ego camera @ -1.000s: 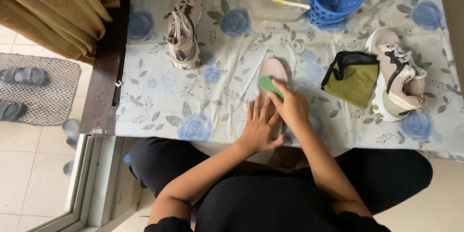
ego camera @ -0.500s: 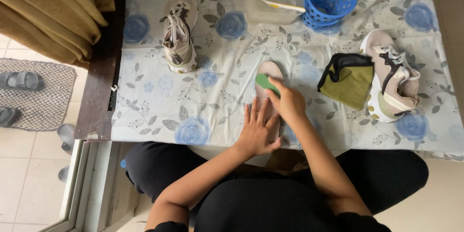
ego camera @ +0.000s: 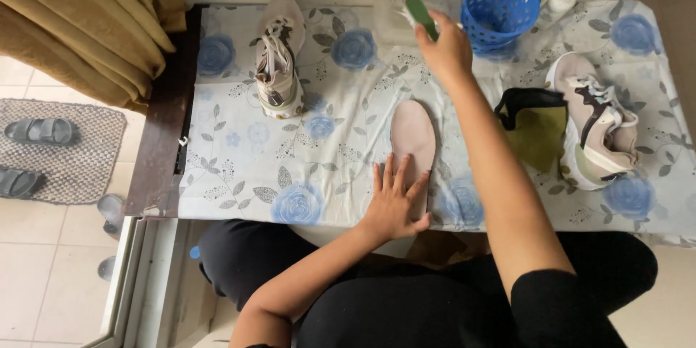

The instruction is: The person is cleaning a shoe insole by vigorously scrubbing its surface with a small green cleaning tool.

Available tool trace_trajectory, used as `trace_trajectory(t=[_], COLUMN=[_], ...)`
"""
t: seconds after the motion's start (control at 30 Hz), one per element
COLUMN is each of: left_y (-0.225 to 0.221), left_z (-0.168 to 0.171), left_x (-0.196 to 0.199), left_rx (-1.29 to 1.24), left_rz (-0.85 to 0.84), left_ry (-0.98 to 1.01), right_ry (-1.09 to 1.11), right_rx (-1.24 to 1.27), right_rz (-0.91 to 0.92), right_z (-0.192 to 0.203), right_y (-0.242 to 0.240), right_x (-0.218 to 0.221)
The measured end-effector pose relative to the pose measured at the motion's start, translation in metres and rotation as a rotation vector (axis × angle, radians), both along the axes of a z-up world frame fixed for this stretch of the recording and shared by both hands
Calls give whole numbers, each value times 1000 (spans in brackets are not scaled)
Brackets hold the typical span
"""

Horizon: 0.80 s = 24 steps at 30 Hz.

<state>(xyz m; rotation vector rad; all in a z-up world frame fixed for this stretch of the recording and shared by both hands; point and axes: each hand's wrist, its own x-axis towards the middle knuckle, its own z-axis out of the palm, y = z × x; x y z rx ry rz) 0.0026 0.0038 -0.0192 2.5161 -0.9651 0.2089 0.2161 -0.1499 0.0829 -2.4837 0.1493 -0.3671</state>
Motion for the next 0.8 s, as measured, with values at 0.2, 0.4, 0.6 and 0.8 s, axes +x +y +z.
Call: trace_trajectory(t=[0.2, 0.4, 0.6, 0.8], left_y=[4, 4, 5, 3], left_z=[0, 3, 5, 16], left_x=[1, 1, 2, 1], left_rx=[-41, -55, 9, 35], left_rz=[-38, -32, -35, -16], left_ry=[51, 50, 57, 203], right_ry=[419, 346, 25, 79], right_rx=[-610, -535, -300, -371], right_rz=[275, 244, 107, -11], right_z=[-36, -12, -10, -53], right_y=[-10, -19, -25, -54], right_x=[101, 102, 45, 32])
